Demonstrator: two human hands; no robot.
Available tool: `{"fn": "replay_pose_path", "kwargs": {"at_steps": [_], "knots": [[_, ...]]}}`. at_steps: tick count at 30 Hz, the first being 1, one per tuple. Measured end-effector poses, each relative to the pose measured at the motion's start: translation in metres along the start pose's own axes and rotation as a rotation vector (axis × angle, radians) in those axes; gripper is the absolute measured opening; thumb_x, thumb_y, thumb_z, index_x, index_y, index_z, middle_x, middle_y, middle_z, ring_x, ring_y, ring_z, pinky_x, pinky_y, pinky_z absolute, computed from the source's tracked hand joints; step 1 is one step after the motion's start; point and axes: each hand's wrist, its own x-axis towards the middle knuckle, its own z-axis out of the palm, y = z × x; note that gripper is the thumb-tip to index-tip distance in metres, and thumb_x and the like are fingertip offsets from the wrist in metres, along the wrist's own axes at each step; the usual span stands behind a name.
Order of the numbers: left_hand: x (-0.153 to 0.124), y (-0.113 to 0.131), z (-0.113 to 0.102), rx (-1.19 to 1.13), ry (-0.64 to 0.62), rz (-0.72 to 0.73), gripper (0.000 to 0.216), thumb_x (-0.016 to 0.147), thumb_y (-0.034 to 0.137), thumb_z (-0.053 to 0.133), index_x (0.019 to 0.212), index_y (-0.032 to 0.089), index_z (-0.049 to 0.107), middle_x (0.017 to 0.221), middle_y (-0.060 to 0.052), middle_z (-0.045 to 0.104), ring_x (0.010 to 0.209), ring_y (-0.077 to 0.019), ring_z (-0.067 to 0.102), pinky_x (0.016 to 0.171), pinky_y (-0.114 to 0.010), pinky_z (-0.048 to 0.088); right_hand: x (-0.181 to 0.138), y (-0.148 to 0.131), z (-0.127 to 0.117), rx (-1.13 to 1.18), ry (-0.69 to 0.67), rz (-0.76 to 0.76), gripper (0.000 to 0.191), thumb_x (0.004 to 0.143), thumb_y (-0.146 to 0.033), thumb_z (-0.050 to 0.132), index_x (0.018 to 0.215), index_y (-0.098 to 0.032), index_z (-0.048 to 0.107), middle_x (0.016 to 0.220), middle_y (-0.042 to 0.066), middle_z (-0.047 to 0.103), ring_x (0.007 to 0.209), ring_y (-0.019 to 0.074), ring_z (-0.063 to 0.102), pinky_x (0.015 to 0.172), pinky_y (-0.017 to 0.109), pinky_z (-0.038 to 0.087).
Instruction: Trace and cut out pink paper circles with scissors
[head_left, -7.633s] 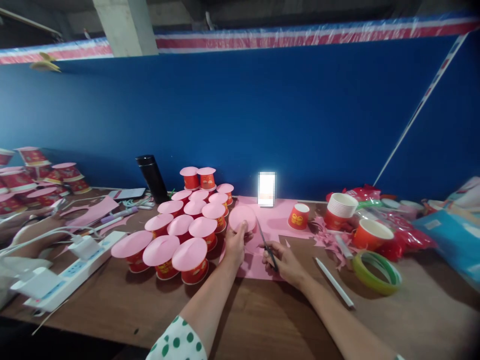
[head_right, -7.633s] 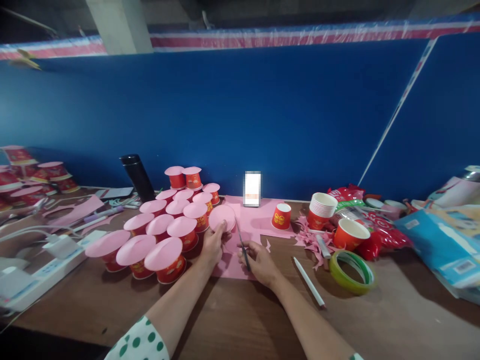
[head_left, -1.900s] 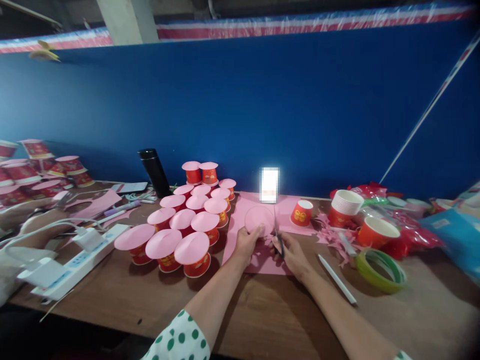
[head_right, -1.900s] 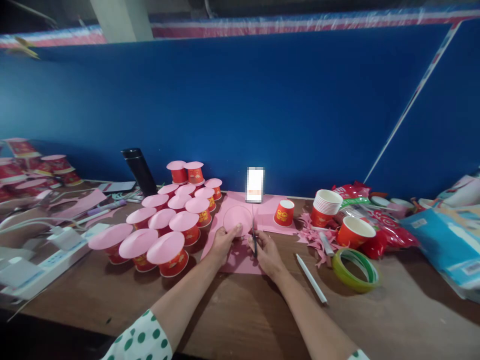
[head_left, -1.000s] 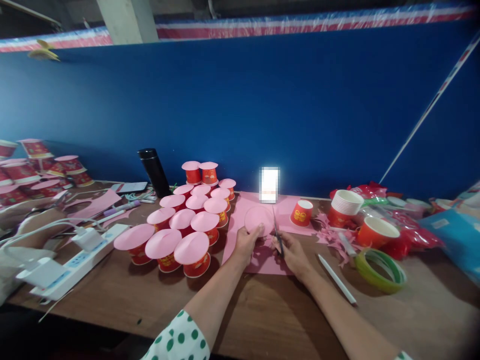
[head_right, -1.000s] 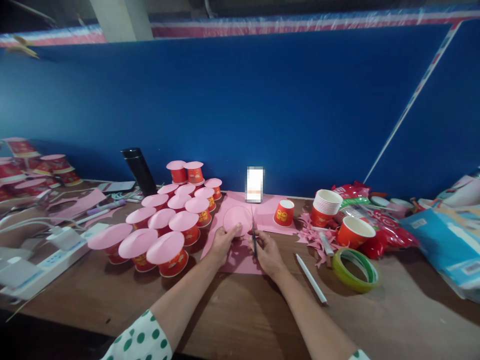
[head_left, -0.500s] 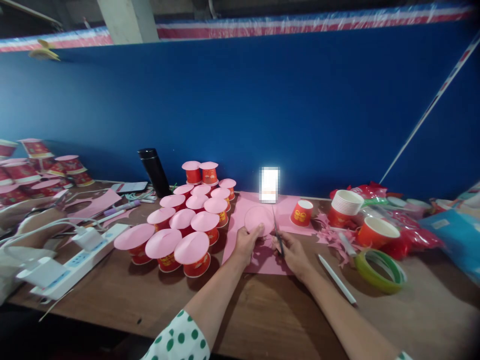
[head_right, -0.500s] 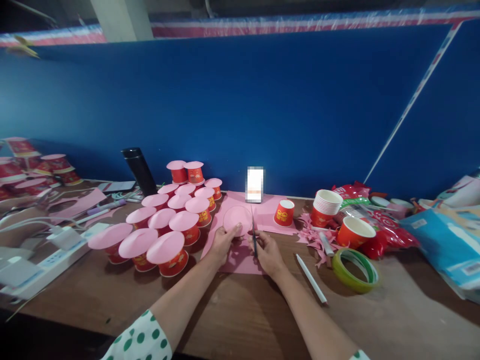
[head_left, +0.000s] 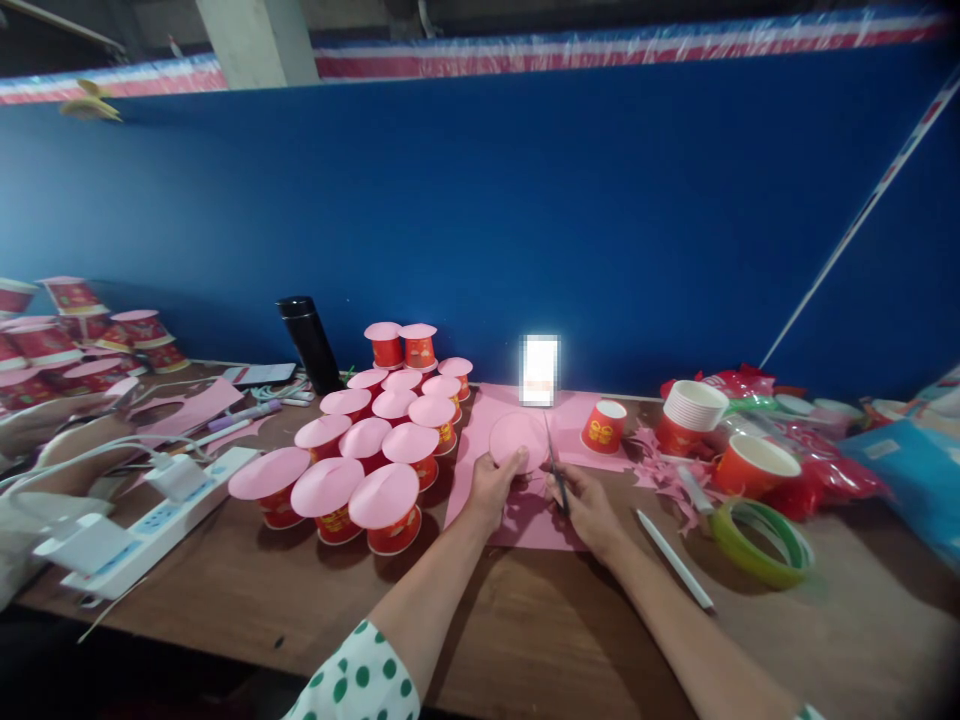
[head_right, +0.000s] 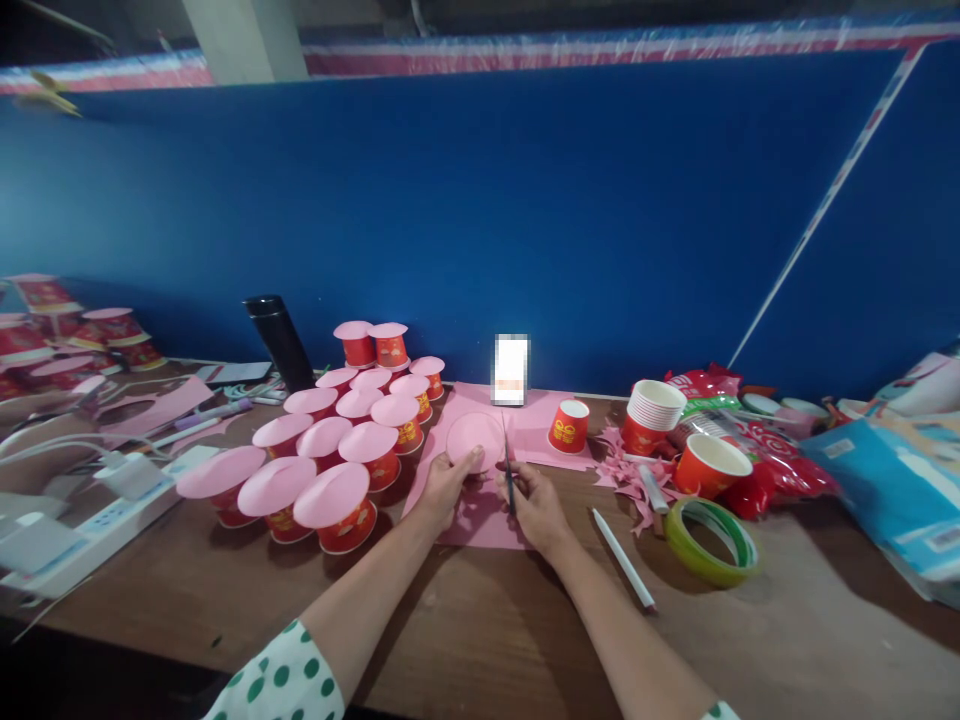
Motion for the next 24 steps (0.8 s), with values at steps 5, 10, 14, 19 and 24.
{"fn": "replay_pose_path", "kwargs": {"at_steps": [5, 10, 14, 19, 24], "knots": [[0.0, -0.0011, -0.0006, 0.0, -0.004, 0.005, 0.043, 0.057, 0.046, 0.071, 0.073, 0.007, 0.062, 0.056, -0.006, 0.06, 0.044, -0.0112, 0.052, 0.045, -0.023, 0.043, -0.0001, -0.0008, 0.0011, 0.006, 0.003, 0.007, 0.045, 0.063, -0.039, 0.066, 0.101, -0.018, 0.054, 0.057, -0.006, 0.049, 0.041, 0.0068, 0.042, 0.033, 0.018, 0.036], [0.0007, -0.0026, -0.0015, 0.001, -0.026, 0.036, 0.043, 0.057, 0.047, 0.07, 0.073, 0.007, 0.062, 0.055, -0.005, 0.06, 0.045, -0.0116, 0.053, 0.046, -0.024, 0.043, -0.0001, -0.0009, 0.0015, -0.003, 0.016, 0.018, 0.046, 0.062, -0.04, 0.067, 0.1, -0.018, 0.055, 0.057, -0.005, 0.049, 0.041, 0.0065, 0.042, 0.033, 0.018, 0.036], [0.002, -0.0048, -0.0027, 0.001, -0.02, 0.052, 0.042, 0.057, 0.047, 0.07, 0.068, 0.007, 0.061, 0.053, -0.005, 0.058, 0.043, -0.0111, 0.052, 0.045, -0.024, 0.042, 0.0004, 0.0012, 0.0006, -0.002, -0.003, 0.006, 0.043, 0.065, -0.038, 0.065, 0.101, -0.018, 0.055, 0.057, -0.006, 0.049, 0.039, 0.0059, 0.041, 0.033, 0.018, 0.036], [0.0031, -0.0049, -0.004, 0.044, -0.025, 0.083, 0.041, 0.059, 0.047, 0.069, 0.067, 0.007, 0.061, 0.054, -0.005, 0.058, 0.045, -0.0127, 0.053, 0.046, -0.025, 0.044, 0.0002, 0.0012, 0.0014, 0.014, -0.002, 0.004, 0.043, 0.064, -0.038, 0.065, 0.1, -0.018, 0.055, 0.057, -0.005, 0.049, 0.041, 0.0064, 0.042, 0.032, 0.017, 0.035], [0.0037, -0.0044, -0.005, 0.102, -0.048, 0.113, 0.038, 0.062, 0.044, 0.067, 0.067, 0.007, 0.062, 0.054, -0.006, 0.058, 0.047, -0.0132, 0.054, 0.047, -0.025, 0.044, -0.0001, -0.0032, 0.0019, -0.002, 0.008, 0.015, 0.045, 0.061, -0.039, 0.067, 0.098, -0.018, 0.055, 0.058, -0.005, 0.05, 0.042, 0.0072, 0.044, 0.034, 0.018, 0.036]]}}
